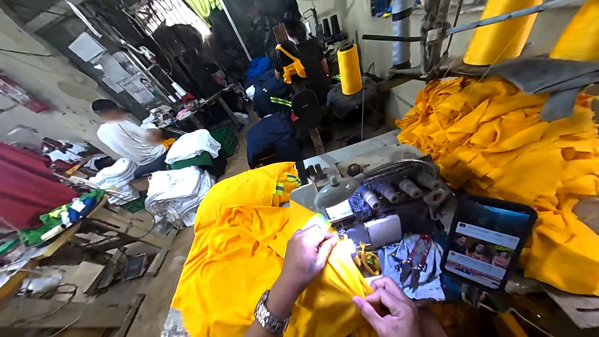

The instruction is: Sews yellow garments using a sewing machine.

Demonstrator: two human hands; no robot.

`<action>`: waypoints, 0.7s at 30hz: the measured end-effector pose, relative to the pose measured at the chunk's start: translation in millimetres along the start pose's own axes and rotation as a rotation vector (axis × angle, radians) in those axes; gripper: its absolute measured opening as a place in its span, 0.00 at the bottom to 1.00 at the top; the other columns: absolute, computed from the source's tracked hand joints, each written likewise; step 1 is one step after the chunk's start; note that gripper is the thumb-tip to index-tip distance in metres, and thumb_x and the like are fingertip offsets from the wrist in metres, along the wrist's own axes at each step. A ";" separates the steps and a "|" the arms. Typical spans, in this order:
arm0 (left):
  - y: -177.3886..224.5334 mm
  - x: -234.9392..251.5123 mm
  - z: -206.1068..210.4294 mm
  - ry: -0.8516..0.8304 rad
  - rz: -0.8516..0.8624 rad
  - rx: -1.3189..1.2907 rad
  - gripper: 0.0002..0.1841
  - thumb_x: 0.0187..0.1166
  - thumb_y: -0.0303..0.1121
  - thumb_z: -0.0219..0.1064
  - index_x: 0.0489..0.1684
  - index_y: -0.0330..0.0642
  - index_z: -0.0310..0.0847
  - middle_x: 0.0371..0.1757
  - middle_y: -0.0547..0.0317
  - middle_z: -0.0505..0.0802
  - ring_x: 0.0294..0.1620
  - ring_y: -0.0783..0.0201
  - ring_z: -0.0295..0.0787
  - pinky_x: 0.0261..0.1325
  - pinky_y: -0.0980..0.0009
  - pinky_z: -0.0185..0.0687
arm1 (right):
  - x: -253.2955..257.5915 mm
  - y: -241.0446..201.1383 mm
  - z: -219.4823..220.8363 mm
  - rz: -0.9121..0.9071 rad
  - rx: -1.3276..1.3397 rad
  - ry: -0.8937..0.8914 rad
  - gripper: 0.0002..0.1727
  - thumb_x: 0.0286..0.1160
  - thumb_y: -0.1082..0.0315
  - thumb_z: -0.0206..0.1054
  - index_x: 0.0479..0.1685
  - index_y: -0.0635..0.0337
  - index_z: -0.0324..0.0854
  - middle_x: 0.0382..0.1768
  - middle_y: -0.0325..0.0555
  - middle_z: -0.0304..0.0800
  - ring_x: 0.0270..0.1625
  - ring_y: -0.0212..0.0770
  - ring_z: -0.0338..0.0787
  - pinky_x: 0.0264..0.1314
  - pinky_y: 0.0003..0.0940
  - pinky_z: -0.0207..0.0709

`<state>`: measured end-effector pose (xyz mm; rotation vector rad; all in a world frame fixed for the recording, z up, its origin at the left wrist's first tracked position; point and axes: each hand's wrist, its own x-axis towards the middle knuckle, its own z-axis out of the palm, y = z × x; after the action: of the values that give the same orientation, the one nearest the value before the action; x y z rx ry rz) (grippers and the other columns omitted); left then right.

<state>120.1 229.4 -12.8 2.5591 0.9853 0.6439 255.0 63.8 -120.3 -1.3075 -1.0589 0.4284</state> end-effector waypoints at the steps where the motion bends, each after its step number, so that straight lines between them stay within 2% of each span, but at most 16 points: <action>1: 0.9 -0.6 -0.8 -0.005 -0.006 -0.007 0.13 0.84 0.45 0.64 0.39 0.54 0.95 0.37 0.72 0.93 0.44 0.74 0.89 0.55 0.63 0.82 | 0.1 -1.7 -2.6 0.009 0.005 0.003 0.13 0.60 0.62 0.85 0.20 0.59 0.90 0.35 0.43 0.89 0.39 0.26 0.86 0.40 0.18 0.81; 3: 1.7 -2.3 -1.1 -0.012 -0.012 -0.023 0.13 0.84 0.45 0.63 0.39 0.54 0.95 0.38 0.73 0.94 0.45 0.75 0.89 0.55 0.64 0.82 | -1.2 -5.5 -8.8 0.037 -0.001 -0.004 0.12 0.58 0.63 0.86 0.20 0.60 0.90 0.33 0.42 0.88 0.35 0.26 0.85 0.36 0.18 0.81; 9: 0.9 -4.6 2.7 0.013 -0.008 -0.024 0.11 0.83 0.46 0.65 0.41 0.58 0.95 0.41 0.76 0.95 0.46 0.77 0.90 0.55 0.65 0.83 | -0.2 -14.6 -19.9 0.050 0.004 -0.009 0.14 0.59 0.64 0.86 0.18 0.61 0.87 0.31 0.42 0.88 0.37 0.28 0.87 0.38 0.20 0.83; 11: 1.5 -3.4 2.6 0.017 -0.017 -0.020 0.11 0.82 0.46 0.66 0.40 0.57 0.95 0.41 0.76 0.95 0.46 0.77 0.90 0.54 0.65 0.83 | 2.9 -16.1 -18.6 0.139 0.051 -0.044 0.13 0.60 0.66 0.84 0.20 0.62 0.86 0.31 0.42 0.89 0.35 0.29 0.88 0.36 0.23 0.84; 13: 1.4 -3.2 3.4 0.019 -0.020 -0.026 0.11 0.82 0.45 0.65 0.40 0.58 0.95 0.41 0.77 0.95 0.46 0.77 0.89 0.53 0.66 0.83 | 7.5 -13.1 -13.2 0.288 0.110 -0.105 0.12 0.61 0.67 0.83 0.34 0.62 0.86 0.37 0.44 0.92 0.31 0.32 0.89 0.34 0.30 0.87; 15: 1.8 -2.9 3.6 0.018 -0.019 -0.031 0.11 0.82 0.45 0.65 0.41 0.57 0.94 0.41 0.76 0.95 0.45 0.77 0.90 0.53 0.66 0.84 | 13.3 -7.7 -8.2 0.344 0.070 -0.162 0.22 0.63 0.61 0.83 0.55 0.61 0.88 0.49 0.45 0.92 0.28 0.31 0.87 0.30 0.29 0.85; 16: 1.9 -2.5 3.1 0.017 -0.018 -0.035 0.11 0.82 0.45 0.65 0.41 0.57 0.94 0.41 0.76 0.95 0.45 0.77 0.90 0.53 0.66 0.84 | 16.5 -5.7 -6.2 0.329 0.031 -0.179 0.25 0.65 0.58 0.82 0.60 0.61 0.88 0.52 0.46 0.92 0.28 0.30 0.85 0.29 0.27 0.82; 17: 1.9 -2.6 2.7 0.019 -0.017 -0.038 0.11 0.82 0.45 0.66 0.41 0.56 0.95 0.41 0.76 0.95 0.44 0.77 0.90 0.53 0.66 0.84 | 18.4 -4.4 -4.8 0.305 0.000 -0.187 0.24 0.66 0.56 0.80 0.59 0.61 0.90 0.49 0.46 0.93 0.29 0.29 0.84 0.30 0.27 0.80; 19: 1.5 -3.4 2.5 0.009 -0.020 -0.049 0.11 0.82 0.45 0.66 0.41 0.56 0.95 0.41 0.76 0.95 0.45 0.77 0.90 0.54 0.66 0.84 | 17.6 -2.3 -5.3 0.238 -0.054 -0.183 0.15 0.70 0.54 0.78 0.42 0.58 0.94 0.38 0.41 0.92 0.34 0.29 0.88 0.36 0.26 0.84; 21: 0.0 -2.6 1.2 -0.008 -0.024 -0.074 0.10 0.82 0.45 0.67 0.41 0.57 0.95 0.42 0.76 0.95 0.47 0.77 0.89 0.56 0.66 0.83 | 14.1 -4.2 -10.0 0.171 -0.060 -0.161 0.12 0.71 0.56 0.78 0.34 0.57 0.94 0.37 0.39 0.92 0.38 0.29 0.89 0.40 0.27 0.86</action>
<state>119.0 227.4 -14.6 2.4802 0.9692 0.6503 268.9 68.0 -110.1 -1.4412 -1.1045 0.6435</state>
